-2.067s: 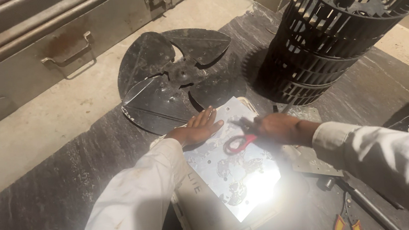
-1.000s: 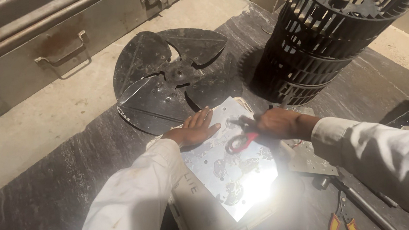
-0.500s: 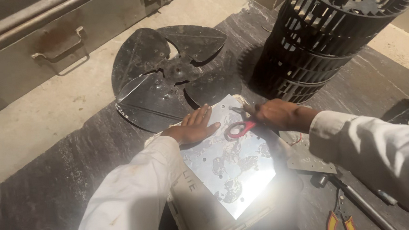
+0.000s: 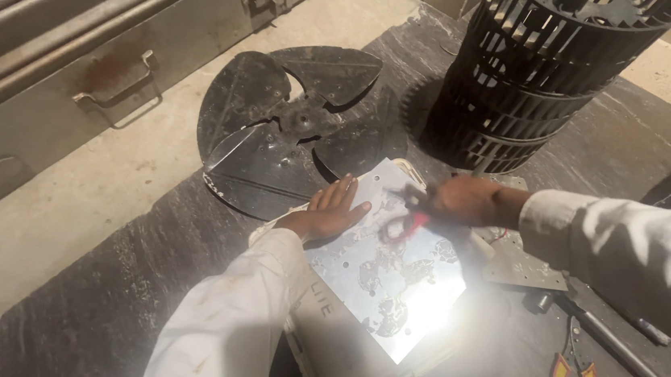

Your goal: The person uses red-handled scissors to trim small white cylindrical components on a black grid panel. Then the person uses the scissors to scrape residue off a silver metal plate placed on a white plastic box.

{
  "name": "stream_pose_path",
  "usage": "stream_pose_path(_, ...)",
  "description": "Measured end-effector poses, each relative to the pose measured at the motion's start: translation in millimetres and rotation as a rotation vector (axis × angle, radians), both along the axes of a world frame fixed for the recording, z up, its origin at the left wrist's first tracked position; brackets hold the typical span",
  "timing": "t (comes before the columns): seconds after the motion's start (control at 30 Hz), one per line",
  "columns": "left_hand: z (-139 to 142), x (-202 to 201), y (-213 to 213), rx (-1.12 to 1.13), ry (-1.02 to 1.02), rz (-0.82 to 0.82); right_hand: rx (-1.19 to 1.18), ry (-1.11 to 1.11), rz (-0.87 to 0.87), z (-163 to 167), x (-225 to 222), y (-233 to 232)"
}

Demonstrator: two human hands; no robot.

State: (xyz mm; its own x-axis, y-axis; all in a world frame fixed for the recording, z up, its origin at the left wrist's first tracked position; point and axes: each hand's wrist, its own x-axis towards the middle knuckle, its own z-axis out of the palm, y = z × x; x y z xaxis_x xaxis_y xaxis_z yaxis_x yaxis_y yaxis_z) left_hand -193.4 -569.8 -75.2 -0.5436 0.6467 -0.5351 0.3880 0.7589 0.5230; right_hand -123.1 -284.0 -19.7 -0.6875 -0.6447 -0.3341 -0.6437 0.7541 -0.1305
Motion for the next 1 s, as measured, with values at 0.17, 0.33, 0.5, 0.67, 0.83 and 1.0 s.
stream_pose_path(0.17, 9.5, 2.8, 0.3, -0.121, -0.047, 0.058, 0.101, -0.004, 0.182, 2.2, 19.8, -9.0)
stream_pose_path(0.33, 23.9, 8.1, 0.4, -0.121, -0.036, 0.041, -0.060, -0.056, -0.031, -1.4, -0.5, 5.7)
stream_pose_path(0.5, 38.0, 13.9, -1.4, -0.172, -0.065, 0.085, -0.243, 0.228, 0.290, -18.4, 8.3, 3.9)
stream_pose_path(0.67, 30.4, 10.2, -0.6, -0.175, -0.056, 0.072, -0.071, -0.198, -0.113, 0.5, 7.1, 5.6)
stream_pose_path(0.83, 5.1, 2.5, 0.0, -0.065, 0.001, 0.027, -0.093, -0.264, -0.295, 11.6, 11.3, -2.7)
stream_pose_path(1.0, 10.4, 4.6, 1.0, -0.151, -0.060, 0.084, -0.067, 0.142, 0.126, 3.5, 19.4, 1.2)
